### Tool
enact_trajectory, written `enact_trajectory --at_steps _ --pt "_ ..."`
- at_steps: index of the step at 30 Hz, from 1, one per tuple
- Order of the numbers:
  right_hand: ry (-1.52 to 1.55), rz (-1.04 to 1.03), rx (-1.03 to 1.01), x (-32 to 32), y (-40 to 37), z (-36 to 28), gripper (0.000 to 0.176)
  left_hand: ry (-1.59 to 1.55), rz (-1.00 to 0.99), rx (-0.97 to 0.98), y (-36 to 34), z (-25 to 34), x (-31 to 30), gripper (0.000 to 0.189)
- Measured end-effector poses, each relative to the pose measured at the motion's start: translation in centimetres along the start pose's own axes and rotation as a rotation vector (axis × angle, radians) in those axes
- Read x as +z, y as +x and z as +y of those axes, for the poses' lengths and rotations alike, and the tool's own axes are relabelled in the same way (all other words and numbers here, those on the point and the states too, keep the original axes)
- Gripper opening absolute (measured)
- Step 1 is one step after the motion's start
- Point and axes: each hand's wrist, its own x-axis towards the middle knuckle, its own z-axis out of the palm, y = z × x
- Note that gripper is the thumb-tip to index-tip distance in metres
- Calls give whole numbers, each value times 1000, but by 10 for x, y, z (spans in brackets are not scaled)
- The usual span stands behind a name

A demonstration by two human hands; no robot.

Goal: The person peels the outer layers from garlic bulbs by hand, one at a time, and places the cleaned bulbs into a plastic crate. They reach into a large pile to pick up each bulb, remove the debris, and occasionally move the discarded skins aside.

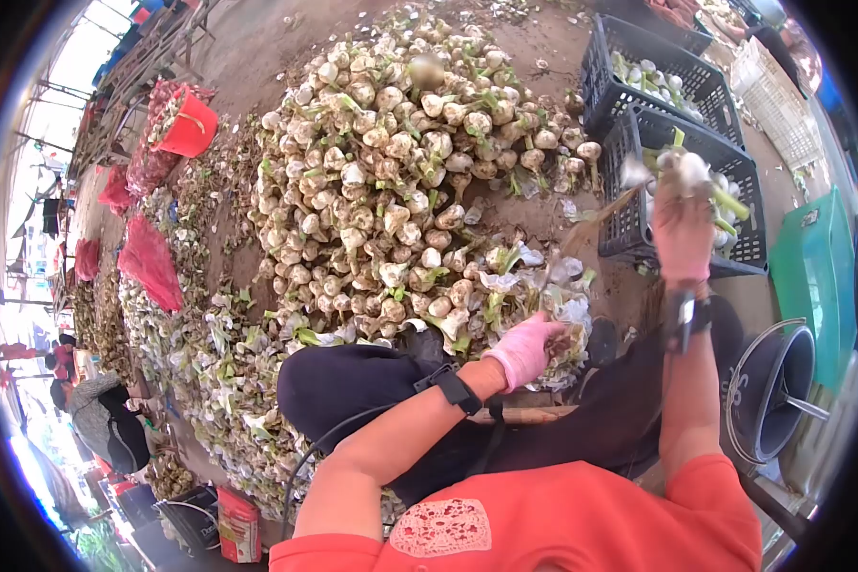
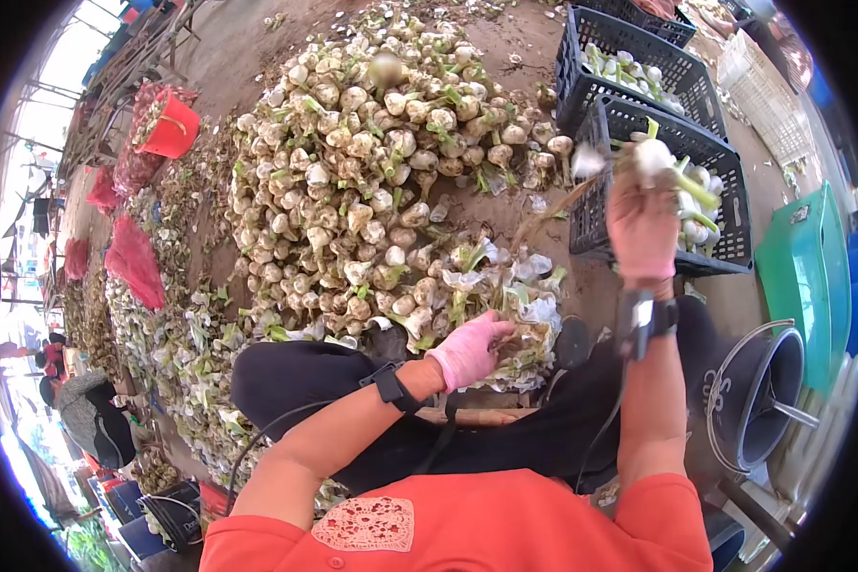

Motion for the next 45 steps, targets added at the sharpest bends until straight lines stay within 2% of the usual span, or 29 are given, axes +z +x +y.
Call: enact_trajectory --at_steps 1,3,5,7,9,11,13,14,17,18,19,21,22,23,25,26,27,28,31,33,34,35,37,39,45 --pt "-4 9 -6 -12 4 -27 33 49 -53 40 -2 -5 1 37" --pt "-217 97 -146 -39 16 -64 28 42 -21 2 -4 2 -4 38" --pt "-739 354 -316 -54 18 -9 25 41 24 -52 -4 16 -20 40" --pt "-1567 208 -65 -120 20 4 25 81 -155 -134 -1 34 -36 41" --pt "-2249 424 340 -142 17 53 30 76 -158 -142 -2 37 -38 41" --pt "-2675 44 457 -193 17 72 36 245 -185 -3 -5 35 -43 40" --pt "-2868 24 355 -208 14 108 38 247 -120 -8 -7 30 -45 43" --pt "-2864 146 524 -203 17 124 38 245 -85 -40 -8 30 -48 44" --pt "-2922 120 578 -228 22 124 35 220 22 -87 -14 25 -59 47" --pt "-2751 239 690 -232 30 117 31 191 83 -146 -14 22 -66 47" --pt "-2759 236 687 -228 37 111 31 160 144 -199 -13 22 -74 47" --pt "-2333 13 595 -214 44 97 28 185 337 -256 -10 11 -83 52" --pt "-2235 -21 550 -183 49 105 28 213 464 -262 -9 10 -90 58" --pt "-2135 -57 499 -140 56 118 28 233 487 -308 -5 10 -98 65" --pt "-2005 44 666 -80 63 127 37 290 705 -161 1 -10 -93 66" --pt "-1937 55 670 -51 61 133 39 296 708 -144 3 -10 -91 66" --pt "-1868 63 675 -31 57 136 41 158 722 -126 5 -8 -89 67" --pt "-1877 56 657 -22 52 132 41 19 732 -106 7 -4 -88 69" --pt "-1738 50 583 0 29 126 45 -116 730 6 10 8 -90 66" --pt "-1393 183 360 7 13 136 47 -158 735 61 8 24 -94 64" --pt "-1946 -238 161 -22 13 116 49 -135 775 102 7 28 -94 62" --pt "-1944 -240 149 -16 9 125 49 -114 814 141 6 31 -93 60" --pt "-1121 172 247 -8 -2 153 46 -78 837 175 8 33 -87 61" --pt "-1185 198 184 -8 -7 162 42 90 893 233 10 37 -83 63" --pt "-1205 203 199 -9 -10 167 35 23 894 203 8 42 -96 62"
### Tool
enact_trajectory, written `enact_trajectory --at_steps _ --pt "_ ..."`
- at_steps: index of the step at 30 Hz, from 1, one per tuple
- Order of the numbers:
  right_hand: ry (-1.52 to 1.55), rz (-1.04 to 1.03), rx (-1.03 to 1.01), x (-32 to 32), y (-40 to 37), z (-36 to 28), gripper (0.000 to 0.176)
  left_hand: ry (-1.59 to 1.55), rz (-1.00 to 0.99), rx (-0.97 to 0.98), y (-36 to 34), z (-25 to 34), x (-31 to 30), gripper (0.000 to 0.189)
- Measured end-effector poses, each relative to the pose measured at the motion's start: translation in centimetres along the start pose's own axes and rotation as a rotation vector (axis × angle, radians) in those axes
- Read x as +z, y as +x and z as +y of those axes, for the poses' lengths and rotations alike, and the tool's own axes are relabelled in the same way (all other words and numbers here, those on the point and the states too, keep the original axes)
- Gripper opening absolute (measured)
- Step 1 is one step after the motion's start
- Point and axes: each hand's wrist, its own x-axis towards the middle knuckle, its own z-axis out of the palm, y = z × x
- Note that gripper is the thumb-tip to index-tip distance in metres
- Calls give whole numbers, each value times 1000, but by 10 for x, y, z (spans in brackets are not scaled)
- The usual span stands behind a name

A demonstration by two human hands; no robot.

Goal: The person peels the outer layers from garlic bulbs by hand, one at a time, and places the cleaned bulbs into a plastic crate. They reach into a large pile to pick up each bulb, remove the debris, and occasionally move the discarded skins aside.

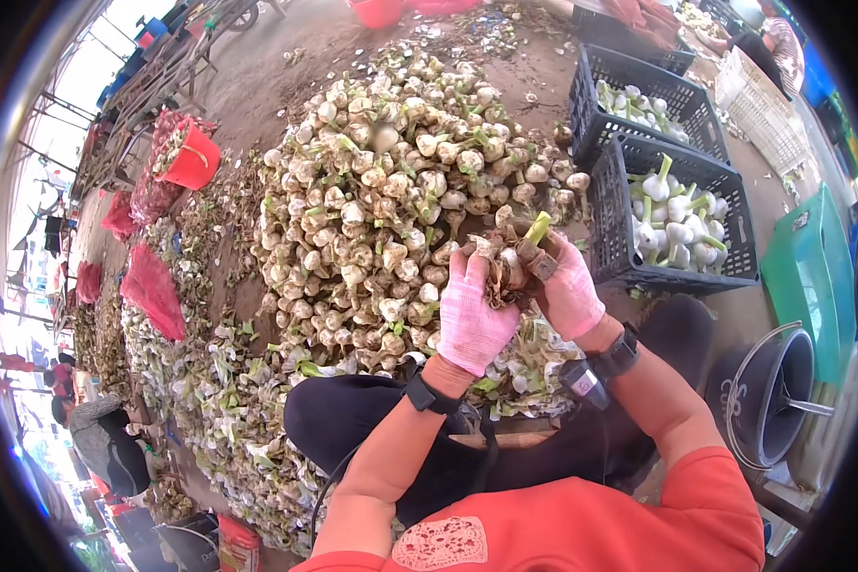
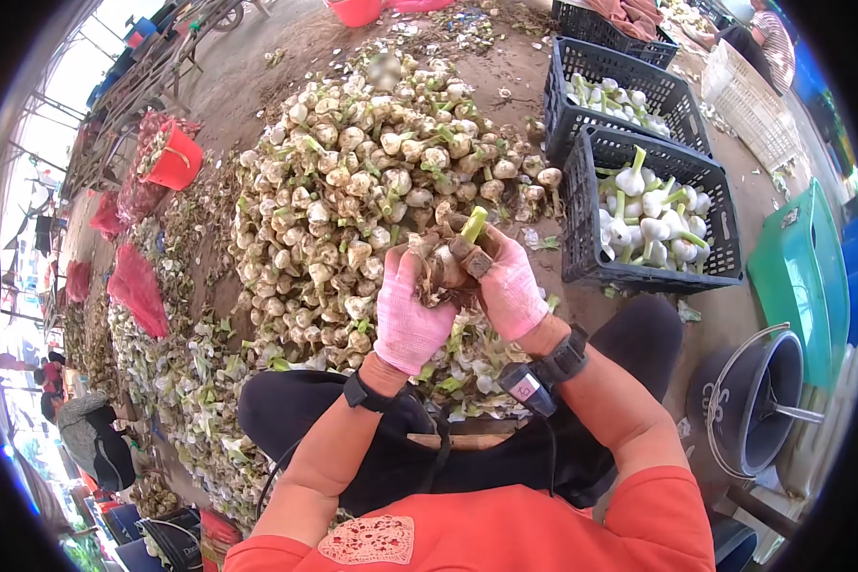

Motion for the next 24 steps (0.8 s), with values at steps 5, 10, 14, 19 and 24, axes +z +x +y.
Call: enact_trajectory --at_steps 5,10,14,19,24 --pt "10 -66 -21 -1 3 -2 37 -56 -30 -89 -2 -15 -1 55" --pt "-377 -73 -130 -10 4 -6 34 -346 -139 -239 0 -27 1 55" --pt "-427 -22 -195 -19 4 -3 34 -951 -143 -365 5 -7 -12 52" --pt "-467 30 -171 -24 4 -10 33 -1178 -309 -654 -4 -13 -17 44" --pt "-528 -17 -83 -22 0 -28 30 -1476 -546 -852 0 -31 -23 57"
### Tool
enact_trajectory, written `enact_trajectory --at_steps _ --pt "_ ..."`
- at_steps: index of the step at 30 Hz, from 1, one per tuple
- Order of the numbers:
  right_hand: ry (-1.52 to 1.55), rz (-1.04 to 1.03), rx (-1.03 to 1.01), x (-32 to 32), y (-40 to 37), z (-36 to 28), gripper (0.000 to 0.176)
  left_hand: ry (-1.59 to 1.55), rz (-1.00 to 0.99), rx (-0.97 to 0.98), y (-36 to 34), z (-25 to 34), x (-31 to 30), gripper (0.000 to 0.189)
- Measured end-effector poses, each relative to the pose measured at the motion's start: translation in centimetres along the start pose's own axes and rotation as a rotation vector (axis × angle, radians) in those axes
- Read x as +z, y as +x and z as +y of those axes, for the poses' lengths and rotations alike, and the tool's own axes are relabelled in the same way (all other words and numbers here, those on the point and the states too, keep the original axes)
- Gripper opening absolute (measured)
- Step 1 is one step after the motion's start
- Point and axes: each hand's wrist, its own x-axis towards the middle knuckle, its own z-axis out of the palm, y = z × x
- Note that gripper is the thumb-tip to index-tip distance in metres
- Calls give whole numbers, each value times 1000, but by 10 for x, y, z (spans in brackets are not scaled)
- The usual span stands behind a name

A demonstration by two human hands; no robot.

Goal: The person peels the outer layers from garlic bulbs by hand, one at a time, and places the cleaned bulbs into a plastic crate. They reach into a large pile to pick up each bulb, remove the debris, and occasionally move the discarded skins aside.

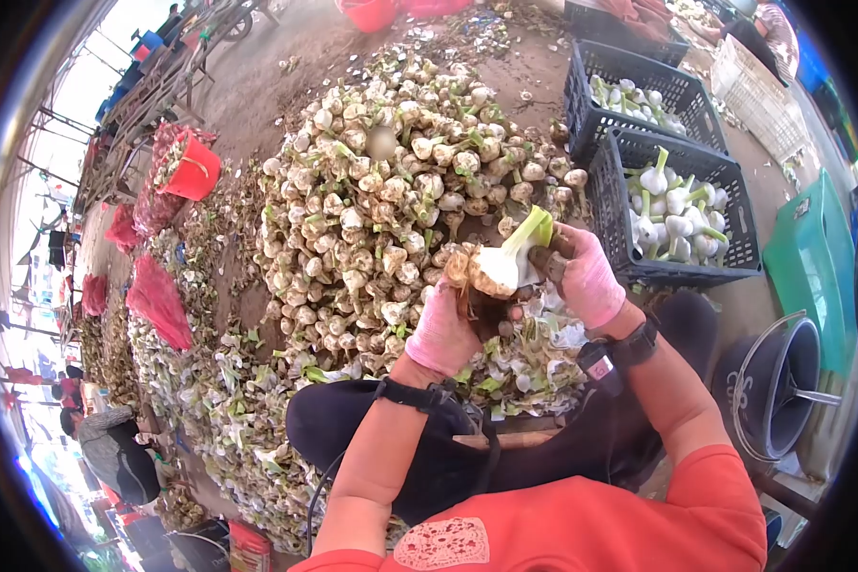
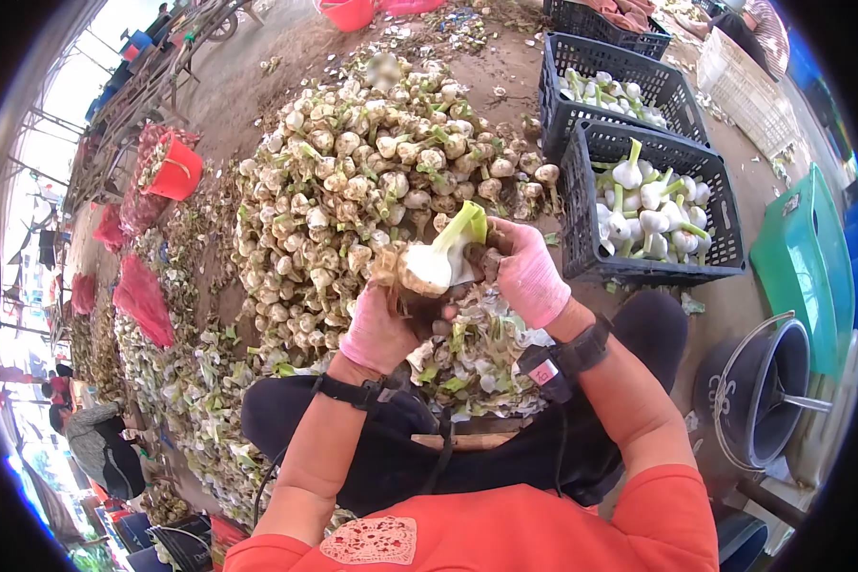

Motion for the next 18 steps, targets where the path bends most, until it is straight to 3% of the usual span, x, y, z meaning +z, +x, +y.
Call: enact_trajectory --at_steps 2,4,6,8,9,13,16,18 --pt "39 -10 14 -1 -1 -4 29 83 71 31 -3 6 15 54" --pt "-45 53 -20 -4 -1 -8 28 127 360 226 -3 9 32 53" --pt "-38 74 -15 -1 -3 -9 29 179 368 252 -3 6 35 48" --pt "-172 24 -56 2 -5 -5 30 549 363 404 2 -8 33 45" --pt "-197 5 -56 3 -5 -1 32 598 395 374 4 -12 26 46" --pt "-250 57 -32 -2 2 3 33 411 290 226 2 -5 26 48" --pt "-227 83 -83 -5 4 10 32 233 200 236 -1 -9 38 50" --pt "-297 116 -137 -15 12 27 33 306 160 240 -2 -13 32 52"
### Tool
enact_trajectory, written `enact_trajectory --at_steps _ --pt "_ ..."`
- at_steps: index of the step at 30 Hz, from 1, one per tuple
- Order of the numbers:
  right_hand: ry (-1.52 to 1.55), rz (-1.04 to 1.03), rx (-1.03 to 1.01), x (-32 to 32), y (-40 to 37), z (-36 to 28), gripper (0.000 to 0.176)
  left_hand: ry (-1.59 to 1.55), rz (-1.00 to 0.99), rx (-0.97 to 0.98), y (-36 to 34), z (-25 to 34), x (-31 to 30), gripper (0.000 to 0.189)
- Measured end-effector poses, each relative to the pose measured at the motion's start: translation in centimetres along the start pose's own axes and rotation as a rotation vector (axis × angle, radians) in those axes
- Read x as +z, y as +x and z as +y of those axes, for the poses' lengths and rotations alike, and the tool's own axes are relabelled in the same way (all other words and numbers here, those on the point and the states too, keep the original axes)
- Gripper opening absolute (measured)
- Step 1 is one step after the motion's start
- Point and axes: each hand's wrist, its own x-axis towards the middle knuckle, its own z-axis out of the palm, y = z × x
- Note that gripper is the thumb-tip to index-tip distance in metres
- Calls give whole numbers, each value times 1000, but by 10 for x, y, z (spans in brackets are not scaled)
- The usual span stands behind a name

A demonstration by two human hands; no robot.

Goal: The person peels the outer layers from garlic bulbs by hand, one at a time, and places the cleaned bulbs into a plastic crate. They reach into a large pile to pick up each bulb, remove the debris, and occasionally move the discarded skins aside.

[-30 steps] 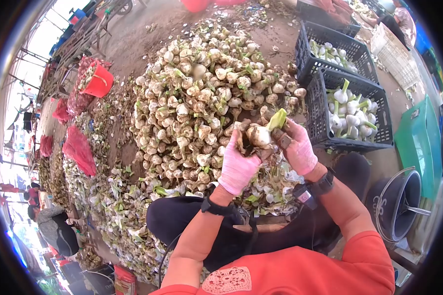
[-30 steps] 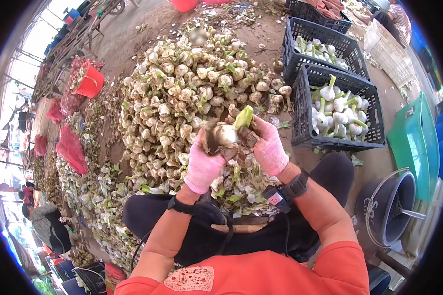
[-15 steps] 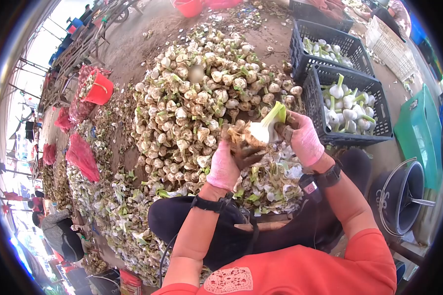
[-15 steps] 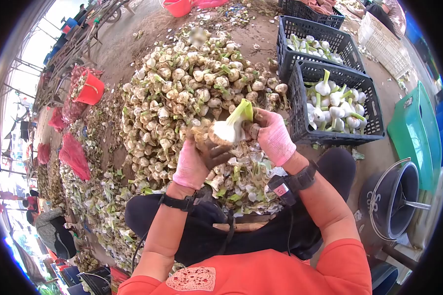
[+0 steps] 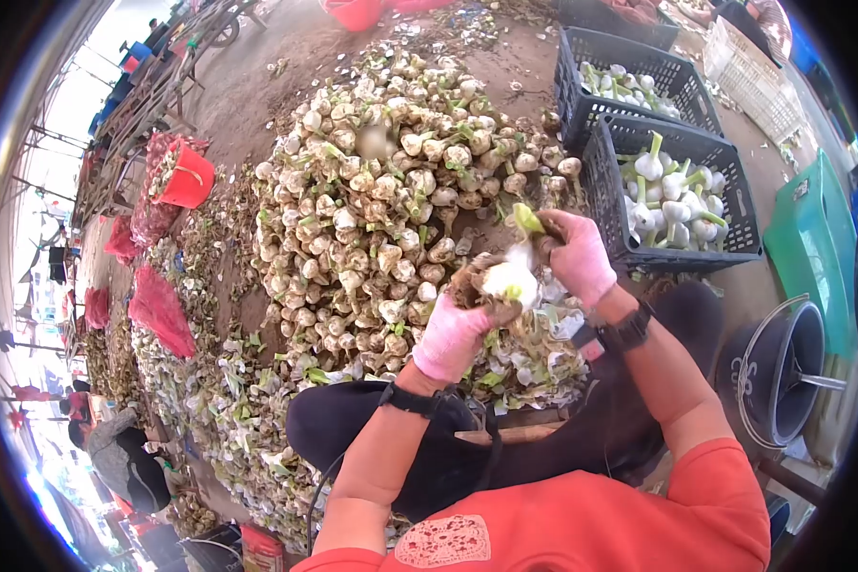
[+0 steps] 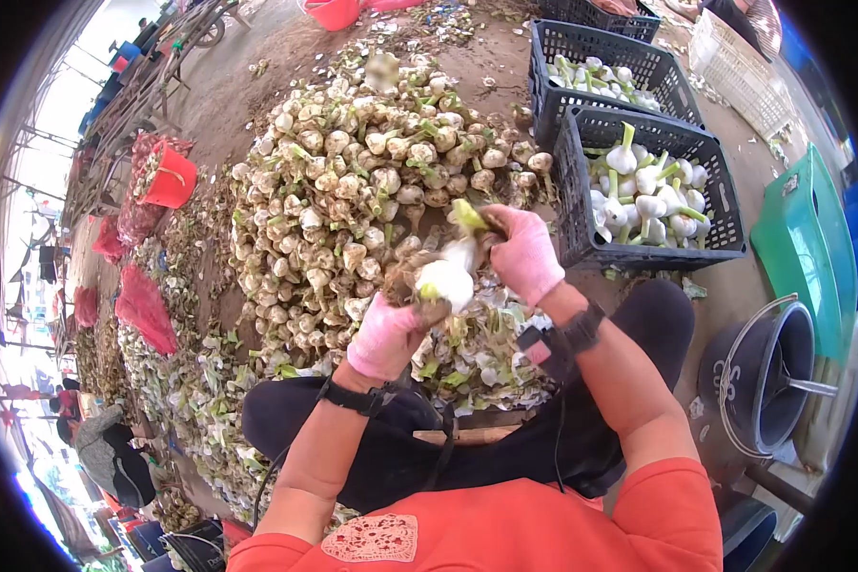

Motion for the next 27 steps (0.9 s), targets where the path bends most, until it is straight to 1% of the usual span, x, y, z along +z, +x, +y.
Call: enact_trajectory --at_steps 2,3,4,6,7,8,10,11,12,14,15,16,18,20,22,23,25,26,27 --pt "-375 117 35 -12 7 24 36 119 -73 -17 -5 3 7 55" --pt "-489 33 116 -19 9 29 39 116 -61 3 -6 2 5 56" --pt "-489 30 112 -21 5 30 39 117 -58 7 -6 2 5 56" --pt "-803 -111 -262 -25 -5 26 42 59 10 -39 -5 3 3 63" --pt "-615 -162 -146 -26 -8 12 43 59 -10 -35 -4 3 0 65" --pt "-617 -162 -143 -28 -9 1 43 57 -11 -37 -3 1 -1 65" --pt "70 -332 77 -34 -11 -21 41 133 -41 20 -1 -4 -2 67" --pt "-29 -348 155 -34 -16 -48 35 209 -41 29 1 -3 0 66" --pt "-29 -342 155 -31 -18 -54 35 211 -46 26 2 -3 3 66" --pt "-68 -365 101 -27 -22 -58 31 344 -36 177 3 -2 7 62" --pt "-127 -264 -131 -22 -21 -41 28 330 -25 138 5 -6 0 61" --pt "-126 -263 -128 -22 -21 -43 28 330 -25 135 4 -3 -1 61" --pt "-307 -282 -52 -24 -20 -52 28 300 -9 35 0 4 1 59" --pt "-366 -288 -48 -22 -20 -57 27 246 -5 44 -4 5 5 56" --pt "-423 -293 -41 -17 -21 -57 26 60 16 14 -4 0 0 52" --pt "-467 -254 -45 -12 -22 -57 26 59 18 12 -5 0 0 52" --pt "-577 -154 -87 -2 -25 -59 22 -84 78 -72 -6 2 3 45" --pt "-578 -153 -86 0 -26 -54 22 -85 76 -73 -5 1 0 45" --pt "-612 -132 -156 2 -26 -45 21 -111 69 -95 -4 0 -5 43"
